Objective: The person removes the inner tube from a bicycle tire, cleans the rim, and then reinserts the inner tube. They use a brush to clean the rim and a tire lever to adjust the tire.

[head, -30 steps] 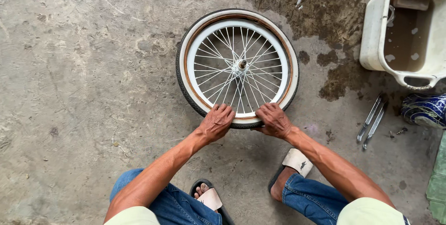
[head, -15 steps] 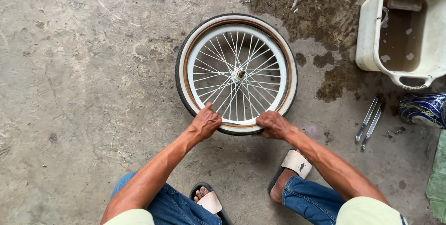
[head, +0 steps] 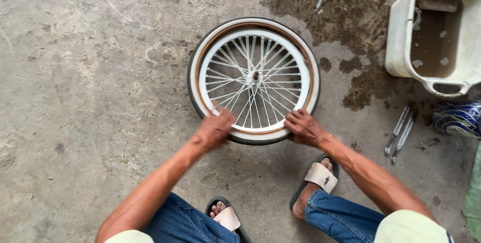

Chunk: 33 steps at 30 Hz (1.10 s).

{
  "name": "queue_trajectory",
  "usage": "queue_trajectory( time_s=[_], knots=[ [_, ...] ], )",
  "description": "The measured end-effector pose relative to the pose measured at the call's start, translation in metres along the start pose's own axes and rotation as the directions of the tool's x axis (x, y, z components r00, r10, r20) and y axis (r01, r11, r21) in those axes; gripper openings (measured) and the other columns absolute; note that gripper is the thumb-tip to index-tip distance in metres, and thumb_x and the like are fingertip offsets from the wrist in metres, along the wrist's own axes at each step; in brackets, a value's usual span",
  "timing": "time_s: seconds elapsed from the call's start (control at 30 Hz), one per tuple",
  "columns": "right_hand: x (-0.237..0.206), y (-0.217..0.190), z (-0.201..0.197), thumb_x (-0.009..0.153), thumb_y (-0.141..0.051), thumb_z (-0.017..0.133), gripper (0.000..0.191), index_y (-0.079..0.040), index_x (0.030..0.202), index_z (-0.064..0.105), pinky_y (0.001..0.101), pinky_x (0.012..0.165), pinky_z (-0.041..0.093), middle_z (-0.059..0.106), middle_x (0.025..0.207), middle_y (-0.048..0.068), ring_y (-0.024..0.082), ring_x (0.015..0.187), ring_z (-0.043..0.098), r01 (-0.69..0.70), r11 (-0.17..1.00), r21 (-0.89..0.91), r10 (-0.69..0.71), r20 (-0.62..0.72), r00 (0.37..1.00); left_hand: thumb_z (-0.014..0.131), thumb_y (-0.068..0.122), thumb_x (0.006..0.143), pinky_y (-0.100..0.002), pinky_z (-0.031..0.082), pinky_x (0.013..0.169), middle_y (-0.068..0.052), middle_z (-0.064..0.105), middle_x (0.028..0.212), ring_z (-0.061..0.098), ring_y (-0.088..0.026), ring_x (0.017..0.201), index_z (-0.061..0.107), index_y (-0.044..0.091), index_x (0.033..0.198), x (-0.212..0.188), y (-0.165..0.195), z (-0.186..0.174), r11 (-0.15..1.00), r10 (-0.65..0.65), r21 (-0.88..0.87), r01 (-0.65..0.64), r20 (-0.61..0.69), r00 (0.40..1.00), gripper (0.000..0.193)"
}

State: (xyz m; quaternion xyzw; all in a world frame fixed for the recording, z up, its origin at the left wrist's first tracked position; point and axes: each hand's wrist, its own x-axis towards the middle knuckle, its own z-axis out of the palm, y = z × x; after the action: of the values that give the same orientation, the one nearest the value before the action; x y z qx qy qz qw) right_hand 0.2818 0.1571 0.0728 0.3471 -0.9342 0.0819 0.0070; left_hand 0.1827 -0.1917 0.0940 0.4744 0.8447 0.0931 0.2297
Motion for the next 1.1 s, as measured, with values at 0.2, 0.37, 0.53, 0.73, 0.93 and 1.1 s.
queue_trajectory(
  time_s=[0.2,0.37,0.53,0.73,0.93,1.1],
  knots=[
    [0.02,-0.051,0.034,0.098,-0.055,0.072,0.05,-0.01,0.088,0.053,0.0389,0.071,0.049,0.057,0.081,0.007,0.022,0.074,0.057,-0.259,0.958,0.126,0.193,0.388,0.901,0.08,0.037,0.081,-0.053,0.039,0.112,-0.014,0.058,0.124,0.054,-0.03,0.122,0.056,0.0,0.13,0.019,0.067,0.014,0.993,0.092,0.065,-0.094,0.041,0.995,0.066],
    [0.026,-0.051,0.018,0.077,-0.05,0.079,0.059,-0.001,0.103,0.06,0.0437,0.085,0.051,0.065,0.095,0.014,0.028,0.088,0.065,-0.025,0.954,0.299,0.039,-0.042,0.998,0.069,0.015,0.094,-0.051,0.038,0.112,-0.016,0.06,0.124,0.055,-0.028,0.12,0.06,0.003,0.125,0.019,0.047,0.028,0.966,0.07,0.232,-0.11,0.174,0.982,0.034],
    [-0.007,0.033,-0.027,0.088,-0.043,0.072,0.064,-0.002,0.133,0.054,0.0485,0.11,0.044,0.062,0.131,0.021,0.035,0.125,0.058,-0.186,0.967,0.175,0.179,0.055,0.982,0.06,-0.001,0.091,-0.053,0.033,0.116,-0.02,0.058,0.126,0.054,-0.029,0.121,0.058,0.001,0.127,0.004,0.001,0.011,0.94,-0.098,0.342,-0.006,0.285,0.954,0.037],
    [-0.037,0.056,-0.019,0.078,-0.039,0.075,0.07,-0.012,0.138,0.053,0.0498,0.114,0.029,0.054,0.141,0.01,0.028,0.135,0.045,-0.056,0.995,-0.084,0.084,0.394,0.915,0.063,-0.006,0.079,-0.062,0.022,0.118,-0.019,0.052,0.135,0.048,-0.034,0.13,0.056,0.006,0.13,0.011,0.011,0.019,0.989,0.026,0.136,-0.05,0.173,0.985,0.052],
    [-0.025,0.011,0.005,0.084,-0.037,0.075,0.05,-0.016,0.125,0.057,0.0461,0.12,0.029,0.059,0.122,0.006,0.026,0.126,0.053,-0.164,0.985,0.052,0.118,0.492,0.863,0.066,0.006,0.091,-0.049,0.044,0.099,-0.015,0.055,0.118,0.053,-0.032,0.115,0.052,0.004,0.132,0.017,0.073,0.07,0.985,0.15,0.089,-0.145,-0.045,0.988,0.043],
    [-0.025,-0.019,0.015,0.081,-0.036,0.073,0.042,-0.014,0.116,0.064,0.0491,0.107,0.027,0.065,0.113,0.007,0.026,0.117,0.056,-0.301,0.914,0.271,0.23,0.266,0.936,0.073,0.012,0.08,-0.042,0.042,0.092,-0.011,0.053,0.12,0.051,-0.027,0.114,0.05,0.01,0.131,0.019,0.065,0.076,0.993,0.092,0.073,-0.098,0.077,0.993,0.056]
  ],
)
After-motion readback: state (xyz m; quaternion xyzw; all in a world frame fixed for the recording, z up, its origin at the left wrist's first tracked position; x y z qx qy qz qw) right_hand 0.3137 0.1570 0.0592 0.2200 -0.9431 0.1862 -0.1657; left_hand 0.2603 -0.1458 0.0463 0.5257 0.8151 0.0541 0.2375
